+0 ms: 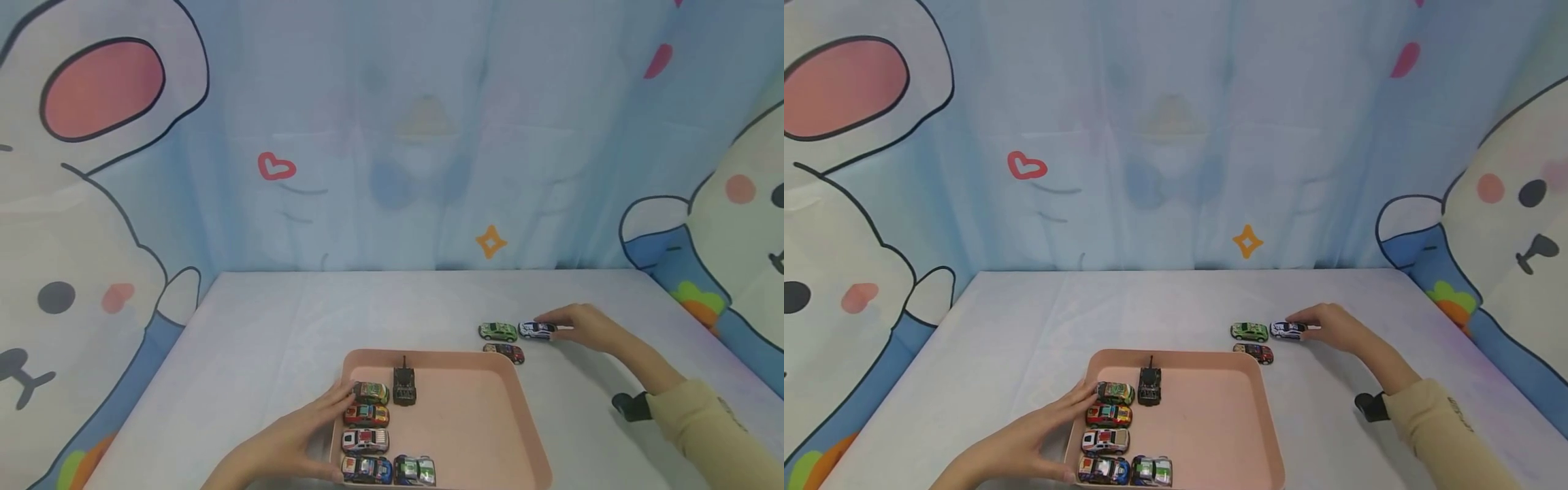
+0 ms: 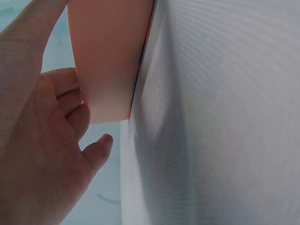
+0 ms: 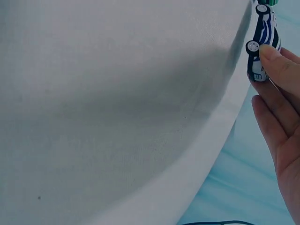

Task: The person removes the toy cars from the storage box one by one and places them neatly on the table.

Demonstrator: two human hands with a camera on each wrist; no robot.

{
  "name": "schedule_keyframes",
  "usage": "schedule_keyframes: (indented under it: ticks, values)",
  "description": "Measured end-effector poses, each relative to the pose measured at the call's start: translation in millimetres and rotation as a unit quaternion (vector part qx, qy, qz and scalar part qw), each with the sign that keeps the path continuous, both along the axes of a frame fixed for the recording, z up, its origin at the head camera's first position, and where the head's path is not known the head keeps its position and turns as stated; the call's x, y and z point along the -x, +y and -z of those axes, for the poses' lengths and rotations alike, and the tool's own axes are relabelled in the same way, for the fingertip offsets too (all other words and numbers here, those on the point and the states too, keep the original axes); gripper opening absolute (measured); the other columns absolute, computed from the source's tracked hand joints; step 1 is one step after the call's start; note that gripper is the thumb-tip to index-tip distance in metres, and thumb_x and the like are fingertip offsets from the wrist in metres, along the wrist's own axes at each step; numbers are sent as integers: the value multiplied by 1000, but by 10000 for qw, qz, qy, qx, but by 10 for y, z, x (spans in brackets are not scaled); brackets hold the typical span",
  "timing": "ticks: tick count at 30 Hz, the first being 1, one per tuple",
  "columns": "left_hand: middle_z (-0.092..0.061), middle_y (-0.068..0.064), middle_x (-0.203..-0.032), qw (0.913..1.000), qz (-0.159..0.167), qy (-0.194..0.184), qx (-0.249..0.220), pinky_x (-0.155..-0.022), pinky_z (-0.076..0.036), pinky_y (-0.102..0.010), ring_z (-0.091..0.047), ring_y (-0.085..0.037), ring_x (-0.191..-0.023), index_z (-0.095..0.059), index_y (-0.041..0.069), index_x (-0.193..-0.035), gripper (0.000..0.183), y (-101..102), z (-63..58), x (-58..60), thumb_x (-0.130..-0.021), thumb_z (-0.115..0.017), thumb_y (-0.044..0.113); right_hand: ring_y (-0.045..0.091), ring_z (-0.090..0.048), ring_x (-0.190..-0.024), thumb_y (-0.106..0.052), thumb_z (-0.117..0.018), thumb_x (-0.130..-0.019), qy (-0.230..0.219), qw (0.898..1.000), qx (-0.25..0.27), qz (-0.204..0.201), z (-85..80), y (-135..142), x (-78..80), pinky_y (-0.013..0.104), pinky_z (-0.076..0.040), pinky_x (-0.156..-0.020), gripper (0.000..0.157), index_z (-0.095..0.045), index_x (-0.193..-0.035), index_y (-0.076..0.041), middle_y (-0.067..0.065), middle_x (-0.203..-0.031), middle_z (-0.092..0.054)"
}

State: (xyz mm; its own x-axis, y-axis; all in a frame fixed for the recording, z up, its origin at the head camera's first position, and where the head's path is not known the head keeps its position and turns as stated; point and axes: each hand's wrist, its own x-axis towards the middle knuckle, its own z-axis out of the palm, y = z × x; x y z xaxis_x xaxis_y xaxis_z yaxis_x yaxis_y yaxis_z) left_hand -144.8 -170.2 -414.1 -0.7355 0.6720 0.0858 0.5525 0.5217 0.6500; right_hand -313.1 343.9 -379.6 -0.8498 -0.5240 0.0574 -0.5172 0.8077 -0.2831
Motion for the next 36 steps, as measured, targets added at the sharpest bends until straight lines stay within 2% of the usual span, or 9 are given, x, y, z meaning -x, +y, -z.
schedule_keyframes:
  ticks: [8, 12, 19, 26, 30, 33, 36]
  values:
    - [-13, -7, -154, 9999, 128, 21, -78, -99, -30, -57, -13, -27, -138, -30, 8, -147, 93, 11, -27, -8, -74, -75, 44, 42, -55, -106, -1, -68, -81, -451, 9988, 85, -172, 33, 25, 59, 52, -46, -84, 32, -65, -113, 3, 21, -110, -63]
    - [-13, -7, -154, 9999, 99, 54, -49, -99, -30, -57, -13, -27, -138, -30, 7, -147, 93, 11, -37, -13, -74, -76, 44, 42, -55, -106, -1, -68, -82, -513, 9985, 53, -178, 24, 45, 80, 52, -46, -85, 32, -65, -114, 2, 20, -111, -63]
    - [-14, -2, -155, 9998, -167, -51, 118, -98, -32, -57, -18, -26, -138, -30, 15, -148, 94, 14, -50, -11, -73, -74, 51, 43, -54, -107, -1, -66, -83, -505, 9986, 11, -133, -7, 58, 105, 54, -45, -86, 33, -65, -115, 2, 21, -112, -63]
    - [-12, -2, -155, 9999, -117, -26, 92, -98, -31, -57, -16, -26, -138, -29, 14, -148, 94, -1, -18, 6, -73, -73, 51, 44, -53, -108, -3, -68, -82, -633, 9979, 30, -124, -4, 43, 122, 54, -45, -86, 33, -64, -115, 2, 22, -113, -62]
    - [-11, -4, -155, 10000, 12, -73, -35, -100, -29, -57, -12, -26, -139, -29, 11, -148, 94, -1, -3, 11, -74, -75, 47, 44, -51, -111, -8, -69, -83, -699, 9975, 47, 57, 39, 77, 120, 54, -44, -87, 38, -62, -119, 3, 22, -117, -60]
    - [-11, -5, -155, 9999, 79, -41, -50, -100, -29, -56, -11, -26, -139, -29, 9, -147, 94, 1, -4, 12, -74, -75, 45, 45, -51, -111, -14, -69, -84, -520, 9986, 46, 119, 32, 93, 85, 54, -44, -87, 43, -59, -122, 5, 24, -120, -58]
    - [-12, -5, -155, 10000, 45, -14, 13, -100, -29, -55, -12, -26, -139, -29, 9, -147, 94, 2, -15, 8, -74, -75, 47, 45, -52, -110, -14, -69, -84, -83, 9999, 110, 77, -79, 47, 4, 55, -45, -85, 45, -57, -123, 6, 25, -120, -57]
